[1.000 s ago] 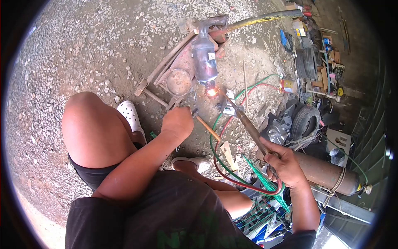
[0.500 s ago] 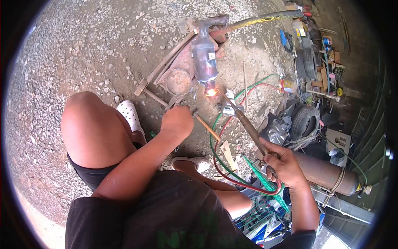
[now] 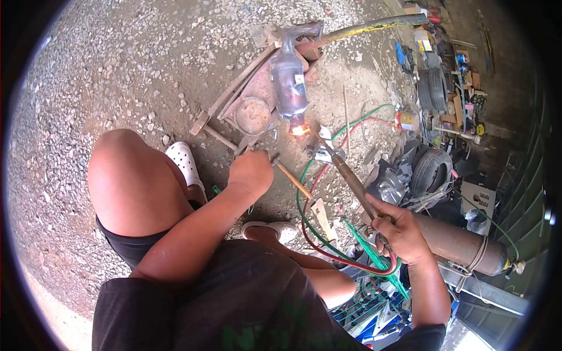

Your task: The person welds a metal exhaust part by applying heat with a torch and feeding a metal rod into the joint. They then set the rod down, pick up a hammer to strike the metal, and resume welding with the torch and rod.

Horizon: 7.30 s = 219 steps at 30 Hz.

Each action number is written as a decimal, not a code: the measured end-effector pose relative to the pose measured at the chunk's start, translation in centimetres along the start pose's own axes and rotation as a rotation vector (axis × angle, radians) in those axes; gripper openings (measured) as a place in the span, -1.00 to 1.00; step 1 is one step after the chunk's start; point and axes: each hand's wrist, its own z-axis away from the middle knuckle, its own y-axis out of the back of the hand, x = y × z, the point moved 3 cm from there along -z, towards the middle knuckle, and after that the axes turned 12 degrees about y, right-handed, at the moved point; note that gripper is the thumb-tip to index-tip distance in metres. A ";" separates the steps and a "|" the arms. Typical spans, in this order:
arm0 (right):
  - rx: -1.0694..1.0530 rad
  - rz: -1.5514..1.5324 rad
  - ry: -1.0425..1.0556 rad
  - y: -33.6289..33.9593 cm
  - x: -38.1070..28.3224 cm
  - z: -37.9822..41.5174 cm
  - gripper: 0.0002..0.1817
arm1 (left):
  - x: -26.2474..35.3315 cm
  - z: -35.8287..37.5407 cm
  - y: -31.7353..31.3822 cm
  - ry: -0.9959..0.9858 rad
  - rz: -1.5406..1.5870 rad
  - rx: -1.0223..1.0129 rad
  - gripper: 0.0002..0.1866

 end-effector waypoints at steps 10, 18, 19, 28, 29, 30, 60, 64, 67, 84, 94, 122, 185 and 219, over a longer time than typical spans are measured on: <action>-0.001 -0.005 0.006 0.2 0.0 0.1 -0.41 | 0.2 0.0 -0.1 -0.010 -0.004 0.011 -0.66; -0.002 -0.014 0.011 0.3 0.3 0.1 -0.40 | 0.5 0.0 -0.1 0.011 -0.004 -0.002 -0.67; -0.001 -0.013 0.010 0.3 0.3 0.1 -0.40 | 0.6 0.0 -0.1 0.006 -0.010 -0.002 -0.67; -0.005 -0.011 0.007 0.3 0.1 0.3 -0.40 | 0.5 0.0 -0.3 0.006 -0.013 0.006 -0.67; -0.005 -0.011 0.007 0.3 0.1 0.3 -0.40 | 0.5 0.0 -0.3 0.006 -0.014 0.007 -0.67; -0.007 -0.007 0.012 0.3 0.2 0.4 -0.40 | 0.5 0.0 -0.3 0.005 -0.014 0.007 -0.67; 0.005 -0.016 0.017 0.3 0.3 0.2 -0.41 | 0.7 -0.6 -0.9 -0.028 0.008 0.040 -0.69; -0.001 -0.010 0.018 0.3 0.3 0.3 -0.41 | 0.4 -1.0 -1.3 -0.022 0.026 0.033 -0.71; -0.001 0.003 0.035 0.3 0.5 0.2 -0.40 | 0.3 -1.2 -1.7 -0.031 0.049 0.042 -0.71; -0.005 -0.011 0.031 0.7 1.2 0.3 -0.41 | 0.7 -1.8 -2.4 -0.044 0.050 0.059 -0.70; 0.004 -0.032 0.049 0.8 1.6 0.2 -0.40 | 1.0 -1.6 -2.5 -0.018 0.026 0.044 -0.69; -0.004 -0.047 0.035 0.9 1.5 0.3 -0.40 | 1.5 -1.8 -2.8 -0.021 0.033 0.047 -0.67; -0.012 0.061 -0.004 0.0 -1.2 -0.3 -0.40 | 2.5 3.0 0.4 -0.068 -0.025 -0.137 -0.68; -0.005 0.088 -0.025 -0.7 -1.9 0.0 -0.39 | 1.3 2.7 0.5 -0.040 -0.085 -0.204 -0.68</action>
